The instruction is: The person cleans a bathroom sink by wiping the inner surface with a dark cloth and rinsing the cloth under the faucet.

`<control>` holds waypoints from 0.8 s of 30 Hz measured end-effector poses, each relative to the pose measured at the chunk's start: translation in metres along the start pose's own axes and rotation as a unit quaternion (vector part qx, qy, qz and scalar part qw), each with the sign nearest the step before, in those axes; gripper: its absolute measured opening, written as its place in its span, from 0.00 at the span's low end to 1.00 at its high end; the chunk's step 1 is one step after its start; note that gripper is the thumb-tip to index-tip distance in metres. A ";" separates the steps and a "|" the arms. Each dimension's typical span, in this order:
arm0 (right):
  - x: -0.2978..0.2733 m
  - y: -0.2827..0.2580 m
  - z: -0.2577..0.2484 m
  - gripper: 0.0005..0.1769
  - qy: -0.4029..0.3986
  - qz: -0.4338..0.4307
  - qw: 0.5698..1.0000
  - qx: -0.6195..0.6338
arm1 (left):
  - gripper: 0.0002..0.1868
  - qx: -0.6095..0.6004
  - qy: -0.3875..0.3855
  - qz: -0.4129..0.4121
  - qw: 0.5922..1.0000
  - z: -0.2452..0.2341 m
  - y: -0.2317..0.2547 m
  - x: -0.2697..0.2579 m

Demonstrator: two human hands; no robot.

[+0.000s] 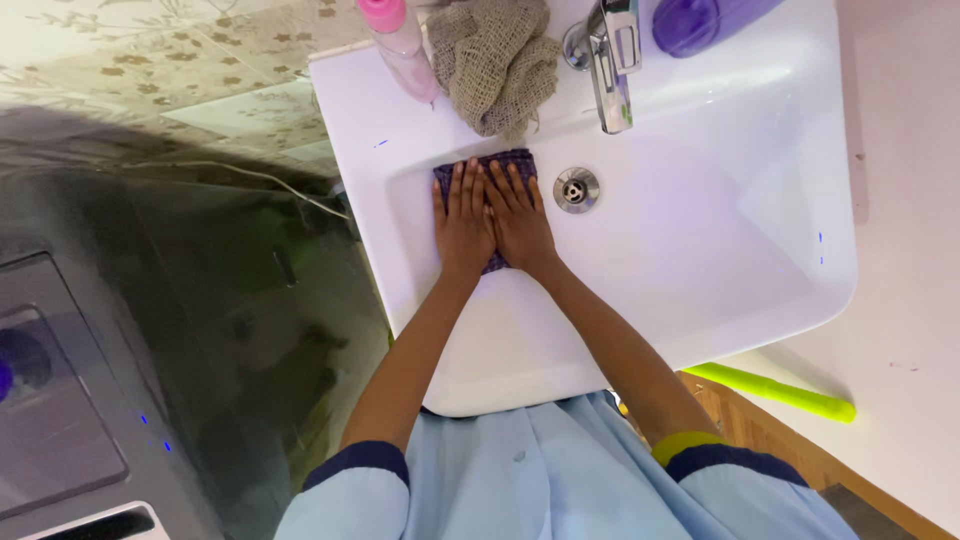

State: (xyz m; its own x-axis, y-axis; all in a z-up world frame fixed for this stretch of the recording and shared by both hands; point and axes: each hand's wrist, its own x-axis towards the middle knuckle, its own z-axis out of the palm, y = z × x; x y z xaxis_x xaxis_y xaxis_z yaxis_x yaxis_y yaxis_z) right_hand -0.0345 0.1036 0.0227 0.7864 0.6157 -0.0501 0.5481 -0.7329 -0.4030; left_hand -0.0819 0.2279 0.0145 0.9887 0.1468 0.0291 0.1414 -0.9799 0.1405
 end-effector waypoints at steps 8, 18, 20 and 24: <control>-0.100 -0.061 -0.008 0.40 -0.105 0.059 0.993 0.006 | 0.33 0.032 -0.070 0.085 0.993 -0.051 0.011 -0.106; -0.146 -0.163 -0.034 0.41 -0.146 -0.092 0.972 0.156 | 0.29 -0.288 -0.038 -0.041 0.956 -0.133 -0.044 -0.224; -0.117 -0.160 -0.024 0.39 -0.092 -0.126 0.970 0.187 | 0.30 -0.353 0.022 -0.069 0.933 -0.122 -0.056 -0.202; -0.002 -0.151 -0.010 0.36 -0.016 -0.148 0.969 0.197 | 0.31 -0.380 0.104 -0.058 0.917 -0.105 -0.100 -0.099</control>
State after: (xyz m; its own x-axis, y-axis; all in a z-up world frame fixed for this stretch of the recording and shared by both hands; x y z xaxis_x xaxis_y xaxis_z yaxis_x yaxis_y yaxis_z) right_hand -0.1155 0.2098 0.0929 0.5984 0.7956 0.0945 0.5917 -0.3593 -0.7217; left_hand -0.1987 0.3260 0.1012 0.9271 0.3444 0.1479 0.0918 -0.5911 0.8013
